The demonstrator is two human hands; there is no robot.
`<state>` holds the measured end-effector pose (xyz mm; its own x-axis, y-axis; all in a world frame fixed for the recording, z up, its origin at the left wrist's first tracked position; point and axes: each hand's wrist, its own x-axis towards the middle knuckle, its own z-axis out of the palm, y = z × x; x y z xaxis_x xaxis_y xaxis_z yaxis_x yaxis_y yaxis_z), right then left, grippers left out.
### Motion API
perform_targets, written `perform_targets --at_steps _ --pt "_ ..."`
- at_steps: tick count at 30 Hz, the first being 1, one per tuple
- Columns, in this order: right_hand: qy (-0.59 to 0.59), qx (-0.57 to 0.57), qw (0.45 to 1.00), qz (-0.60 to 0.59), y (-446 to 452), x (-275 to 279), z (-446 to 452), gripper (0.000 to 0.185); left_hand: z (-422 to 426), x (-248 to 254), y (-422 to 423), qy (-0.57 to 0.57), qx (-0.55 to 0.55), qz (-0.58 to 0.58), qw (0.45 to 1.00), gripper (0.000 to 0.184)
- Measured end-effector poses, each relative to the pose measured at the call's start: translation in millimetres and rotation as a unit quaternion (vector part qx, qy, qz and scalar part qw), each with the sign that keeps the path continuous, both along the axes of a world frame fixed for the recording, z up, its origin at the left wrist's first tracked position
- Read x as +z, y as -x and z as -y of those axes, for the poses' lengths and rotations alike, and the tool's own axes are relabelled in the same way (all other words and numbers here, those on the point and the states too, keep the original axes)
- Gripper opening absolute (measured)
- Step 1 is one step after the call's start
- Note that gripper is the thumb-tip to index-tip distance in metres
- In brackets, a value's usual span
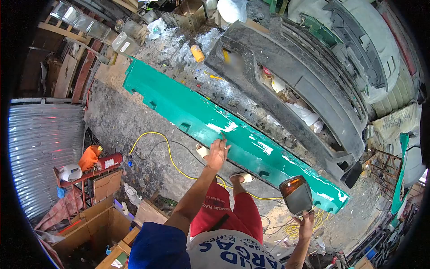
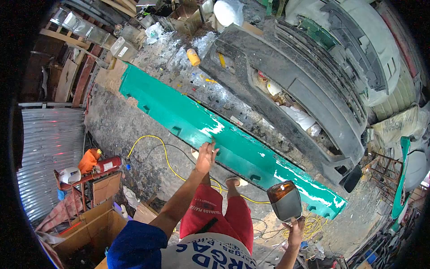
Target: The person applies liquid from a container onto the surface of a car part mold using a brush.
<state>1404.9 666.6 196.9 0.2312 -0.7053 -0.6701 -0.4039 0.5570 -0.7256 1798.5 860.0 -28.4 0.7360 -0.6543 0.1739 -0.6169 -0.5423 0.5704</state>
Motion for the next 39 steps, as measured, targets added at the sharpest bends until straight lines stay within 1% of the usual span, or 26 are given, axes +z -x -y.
perform_targets --at_steps 3,5,7,8,10,11,12,13,15,16,17,18,19,21,22,24,25,27,28,29,31,32,33,37,38,39 --pt "-0.01 0.039 0.999 -0.005 4 2 11 0.062 14 25 29 -0.012 -0.025 -0.03 0.999 0.034" --pt "-0.018 0.044 0.999 -0.003 12 -4 17 0.067 22 27 48 -0.01 -0.028 -0.039 0.999 0.032" --pt "-0.018 0.048 0.999 -0.003 16 -3 20 0.069 27 23 63 0.067 -0.044 -0.073 0.994 0.03" --pt "-0.017 0.052 0.998 -0.005 17 -3 22 0.07 29 22 67 0.066 -0.037 -0.065 0.995 0.03" --pt "-0.005 0.046 0.999 0.003 24 -10 21 0.071 27 27 63 0.166 -0.053 -0.181 0.968 0.027" --pt "0.01 0.027 1.0 0.003 26 -15 22 0.072 23 36 59 0.168 -0.041 -0.165 0.971 0.027" --pt "0.011 0.052 0.999 0.012 22 -13 27 0.066 22 58 54 0.16 0.008 -0.233 0.959 0.026" --pt "0.015 0.062 0.998 0.026 21 -16 30 0.066 19 74 49 0.155 0.053 -0.299 0.94 0.025" --pt "0.015 0.074 0.997 -0.021 18 -23 37 0.053 2 80 36 0.187 0.067 -0.276 0.94 0.025" --pt "-0.02 0.078 0.997 0.004 16 -26 42 0.068 -8 81 28 0.206 0.079 -0.232 0.947 0.026" --pt "-0.011 0.087 0.996 0.02 12 -28 41 0.068 -19 83 19 0.227 0.091 -0.189 0.951 0.027" --pt "0.013 0.075 0.997 0.016 4 -27 38 0.053 -35 92 10 0.208 0.12 -0.273 0.932 0.027" --pt "0.037 0.061 0.997 0.011 -3 -25 34 0.04 -50 98 0 0.22 0.12 -0.259 0.933 0.027" --pt "0.045 0.069 0.996 0.02 -17 -18 26 0.04 -77 107 -25 0.236 0.185 -0.301 0.905 0.024" --pt "0.047 0.061 0.997 0.021 -25 -17 20 0.04 -90 108 -40 0.246 0.183 -0.292 0.906 0.024" --pt "0.046 0.048 0.998 0.023 -44 -14 4 0.044 -117 111 -71 0.321 0.228 -0.348 0.851 0.023" --pt "0.051 0.049 0.997 0.028 -54 -14 -7 0.044 -131 116 -88 0.327 0.226 -0.345 0.851 0.023" --pt "0.035 0.0 0.997 0.062 -73 -18 -30 0.045 -160 124 -121 0.265 0.23 -0.271 0.896 0.02" --pt "0.028 -0.005 0.998 0.059 -77 -32 -36 0.051 -177 121 -137 0.286 0.228 -0.27 0.89 0.019" --pt "0.033 -0.002 0.998 0.056 -81 -47 -44 0.051 -196 117 -153 0.291 0.229 -0.274 0.888 0.019" --pt "-0.004 -0.007 0.994 0.111 -106 -48 -61 0.06 -236 98 -189 0.316 0.232 -0.252 0.885 0.02" --pt "-0.003 0.027 0.996 0.08 -118 -53 -66 0.067 -254 93 -206 0.328 0.236 -0.251 0.88 0.02" --pt "-0.01 0.01 0.994 0.109 -131 -52 -75 0.064 -272 89 -221 0.328 0.253 -0.234 0.88 0.021" --pt "-0.03 0.072 0.99 0.118 -186 -38 -86 0.057 -336 99 -255 0.318 0.315 -0.198 0.872 0.025" --pt "-0.04 0.055 0.992 0.11 -201 -31 -89 0.05 -344 102 -257 0.33 0.319 -0.199 0.866 0.025" --pt "-0.043 0.081 0.989 0.12 -217 -22 -92 0.04 -352 106 -257 0.356 0.349 -0.181 0.848 0.024"
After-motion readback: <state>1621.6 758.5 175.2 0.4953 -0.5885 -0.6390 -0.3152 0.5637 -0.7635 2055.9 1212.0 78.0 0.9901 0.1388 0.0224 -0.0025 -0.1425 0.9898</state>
